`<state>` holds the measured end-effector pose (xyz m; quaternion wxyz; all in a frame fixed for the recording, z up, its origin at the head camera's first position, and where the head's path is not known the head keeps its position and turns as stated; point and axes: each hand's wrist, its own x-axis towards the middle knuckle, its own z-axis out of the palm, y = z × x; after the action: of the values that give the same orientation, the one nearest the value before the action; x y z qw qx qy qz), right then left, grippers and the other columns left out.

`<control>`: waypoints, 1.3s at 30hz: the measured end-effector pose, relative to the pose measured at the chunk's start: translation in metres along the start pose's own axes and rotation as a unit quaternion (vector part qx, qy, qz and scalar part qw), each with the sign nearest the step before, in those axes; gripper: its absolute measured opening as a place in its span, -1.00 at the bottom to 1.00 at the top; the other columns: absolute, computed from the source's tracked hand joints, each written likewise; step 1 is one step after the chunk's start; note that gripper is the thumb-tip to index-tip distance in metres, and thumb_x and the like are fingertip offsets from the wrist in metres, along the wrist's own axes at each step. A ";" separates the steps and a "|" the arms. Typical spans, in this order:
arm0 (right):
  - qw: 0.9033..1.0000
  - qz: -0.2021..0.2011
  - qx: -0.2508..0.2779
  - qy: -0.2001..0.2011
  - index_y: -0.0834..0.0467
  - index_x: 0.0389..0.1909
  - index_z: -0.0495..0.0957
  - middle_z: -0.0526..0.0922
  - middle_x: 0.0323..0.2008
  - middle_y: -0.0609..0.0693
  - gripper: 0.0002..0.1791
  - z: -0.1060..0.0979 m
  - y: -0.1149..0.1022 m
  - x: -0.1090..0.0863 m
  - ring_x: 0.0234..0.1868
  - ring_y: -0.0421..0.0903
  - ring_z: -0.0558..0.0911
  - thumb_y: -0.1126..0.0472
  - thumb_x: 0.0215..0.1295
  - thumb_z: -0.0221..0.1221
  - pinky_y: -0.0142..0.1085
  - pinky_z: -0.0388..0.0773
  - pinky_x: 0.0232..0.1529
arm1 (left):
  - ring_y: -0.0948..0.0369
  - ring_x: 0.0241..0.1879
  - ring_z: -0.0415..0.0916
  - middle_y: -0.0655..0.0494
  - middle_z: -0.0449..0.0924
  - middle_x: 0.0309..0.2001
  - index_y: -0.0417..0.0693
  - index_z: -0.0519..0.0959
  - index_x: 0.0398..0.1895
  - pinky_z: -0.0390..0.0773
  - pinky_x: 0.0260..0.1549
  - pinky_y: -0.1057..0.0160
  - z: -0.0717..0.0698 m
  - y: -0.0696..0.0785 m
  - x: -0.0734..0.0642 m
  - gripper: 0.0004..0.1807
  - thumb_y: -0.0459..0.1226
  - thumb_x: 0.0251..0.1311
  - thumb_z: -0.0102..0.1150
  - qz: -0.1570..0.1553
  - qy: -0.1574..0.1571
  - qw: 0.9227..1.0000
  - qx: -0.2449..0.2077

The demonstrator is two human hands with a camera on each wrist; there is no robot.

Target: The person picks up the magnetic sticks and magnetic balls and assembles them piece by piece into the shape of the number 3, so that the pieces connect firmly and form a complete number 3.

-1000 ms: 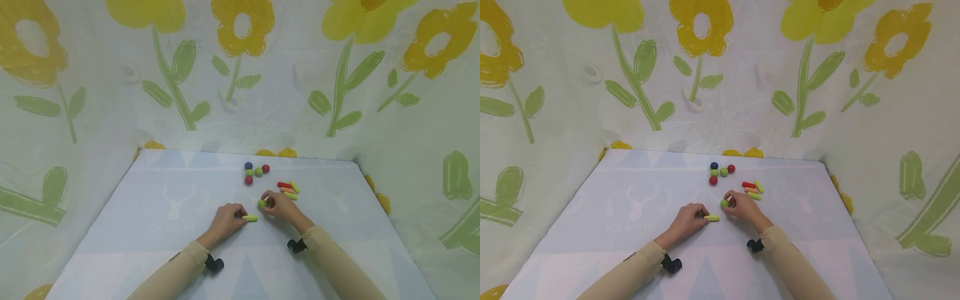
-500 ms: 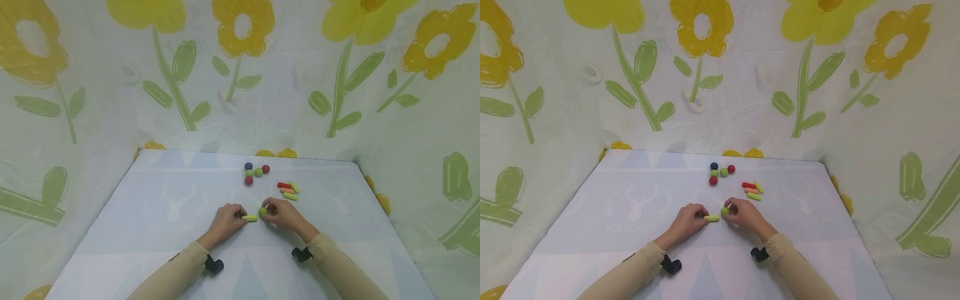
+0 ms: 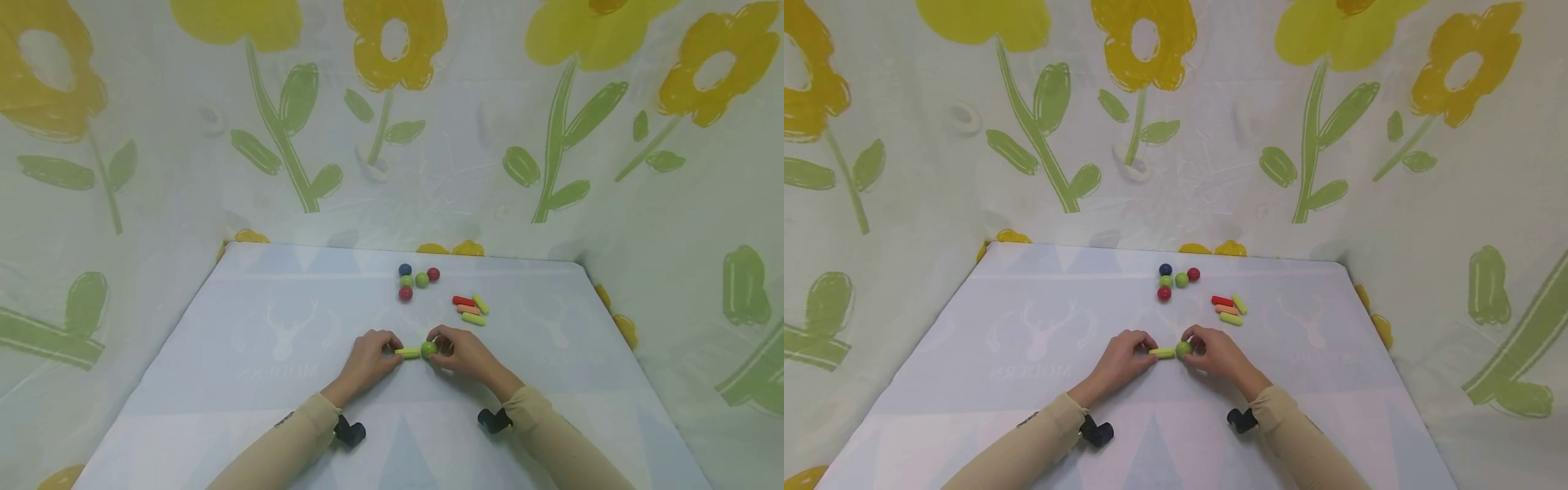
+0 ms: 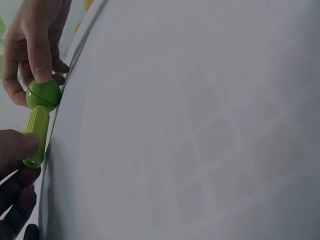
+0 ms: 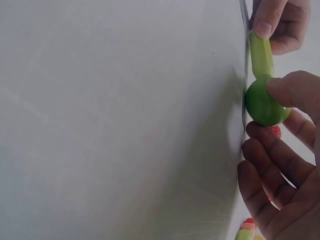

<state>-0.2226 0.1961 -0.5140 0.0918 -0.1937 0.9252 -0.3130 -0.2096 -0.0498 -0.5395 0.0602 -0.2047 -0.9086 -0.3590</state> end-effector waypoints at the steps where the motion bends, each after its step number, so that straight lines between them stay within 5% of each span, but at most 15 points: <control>1: 1.000 -0.005 0.001 0.001 -0.03 -0.02 0.59 0.63 -0.29 -0.21 -0.67 0.000 0.000 0.000 -0.28 -0.22 0.56 0.16 0.23 0.43 -0.36 0.57 -0.26 | 0.27 -0.29 0.46 0.29 0.65 -0.32 0.11 0.71 -0.26 0.45 -0.23 0.23 0.000 0.000 0.000 -0.87 -0.23 0.13 0.47 0.002 0.001 1.000 0.001; 24: 0.997 -0.045 0.038 0.045 -0.02 -0.02 0.64 0.64 -0.22 -0.27 -0.72 0.008 0.007 -0.008 -0.23 -0.26 0.58 0.14 0.27 0.41 -0.35 0.59 -0.15 | 0.22 -0.24 0.50 0.24 0.68 -0.26 0.07 0.70 -0.21 0.46 -0.18 0.17 -0.001 0.004 0.001 -0.84 -0.23 0.14 0.45 -0.002 0.006 1.000 -0.007; 39: 0.998 -0.021 0.053 0.031 -0.08 -0.08 0.63 0.62 -0.23 -0.26 -0.77 0.009 0.007 -0.007 -0.22 -0.23 0.56 0.14 0.29 0.39 -0.35 0.57 -0.15 | 0.19 -0.24 0.51 0.21 0.66 -0.27 -0.01 0.68 -0.13 0.48 -0.16 0.13 -0.009 -0.003 0.009 -0.84 -0.19 0.29 0.30 -0.031 0.025 0.999 -0.012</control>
<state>-0.2150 0.1989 -0.5251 0.0664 -0.1979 0.9055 -0.3695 -0.2192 -0.0549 -0.5324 0.0692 -0.1683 -0.9086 -0.3761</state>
